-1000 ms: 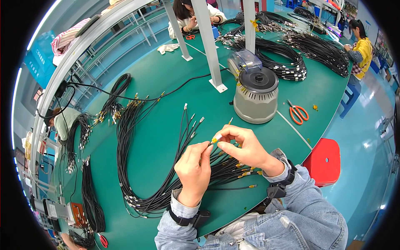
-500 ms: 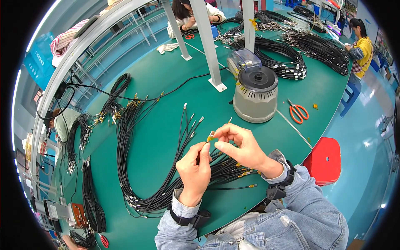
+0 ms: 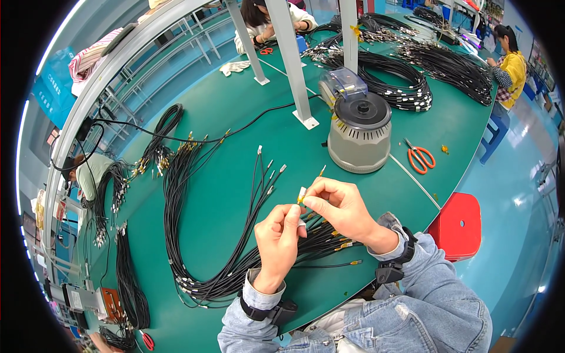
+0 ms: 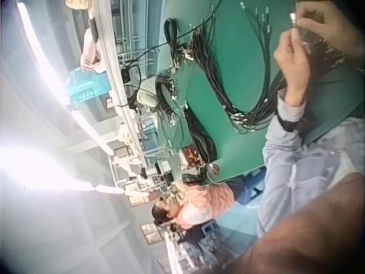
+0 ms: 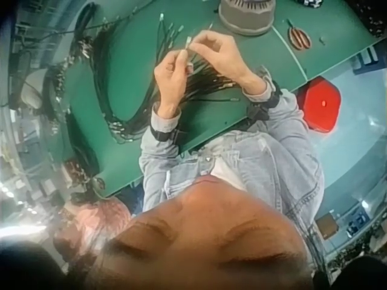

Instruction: The worker is attaching yellow plastic connectors to the ends of black wire bundles and organizing them on a workbench.

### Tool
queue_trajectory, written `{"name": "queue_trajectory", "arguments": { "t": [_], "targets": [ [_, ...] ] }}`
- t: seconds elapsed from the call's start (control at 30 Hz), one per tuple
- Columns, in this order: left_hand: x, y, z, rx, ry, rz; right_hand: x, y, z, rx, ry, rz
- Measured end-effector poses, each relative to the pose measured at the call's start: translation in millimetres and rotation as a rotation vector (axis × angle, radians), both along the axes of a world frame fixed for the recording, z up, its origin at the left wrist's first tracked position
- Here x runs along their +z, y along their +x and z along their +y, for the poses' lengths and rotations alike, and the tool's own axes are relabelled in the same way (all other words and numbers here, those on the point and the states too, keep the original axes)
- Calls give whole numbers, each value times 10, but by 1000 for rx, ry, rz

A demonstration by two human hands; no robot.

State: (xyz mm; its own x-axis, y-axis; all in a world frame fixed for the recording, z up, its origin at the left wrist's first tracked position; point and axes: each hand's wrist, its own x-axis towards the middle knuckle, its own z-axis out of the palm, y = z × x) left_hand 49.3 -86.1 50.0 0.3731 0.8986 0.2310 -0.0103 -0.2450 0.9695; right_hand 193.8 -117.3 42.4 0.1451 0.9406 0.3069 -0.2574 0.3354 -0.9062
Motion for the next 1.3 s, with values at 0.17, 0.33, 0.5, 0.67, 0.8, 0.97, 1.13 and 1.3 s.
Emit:
{"name": "queue_trajectory", "arguments": {
  "t": [0.17,0.33,0.5,0.67,0.8,0.97,1.13,1.3],
  "targets": [
    [54,-60,25,-171,-243,-93,-24,26,10,52,6,27],
    [91,-113,78,-383,-409,-122,-28,79,33,159,37,51],
    [42,-148,143,-616,-550,-249,-8,54,52,266,-40,229],
    [-49,-150,175,-712,-662,-326,-97,132,63,387,-28,221],
    [8,-116,159,-623,-640,-307,-57,118,68,319,-67,214],
    [24,-45,72,-372,-422,-143,13,-23,19,147,-32,198],
    [22,-68,91,-426,-471,-173,-73,65,48,204,10,92],
    [-38,4,112,-395,-365,-127,-42,182,104,230,-83,41]
  ]
}}
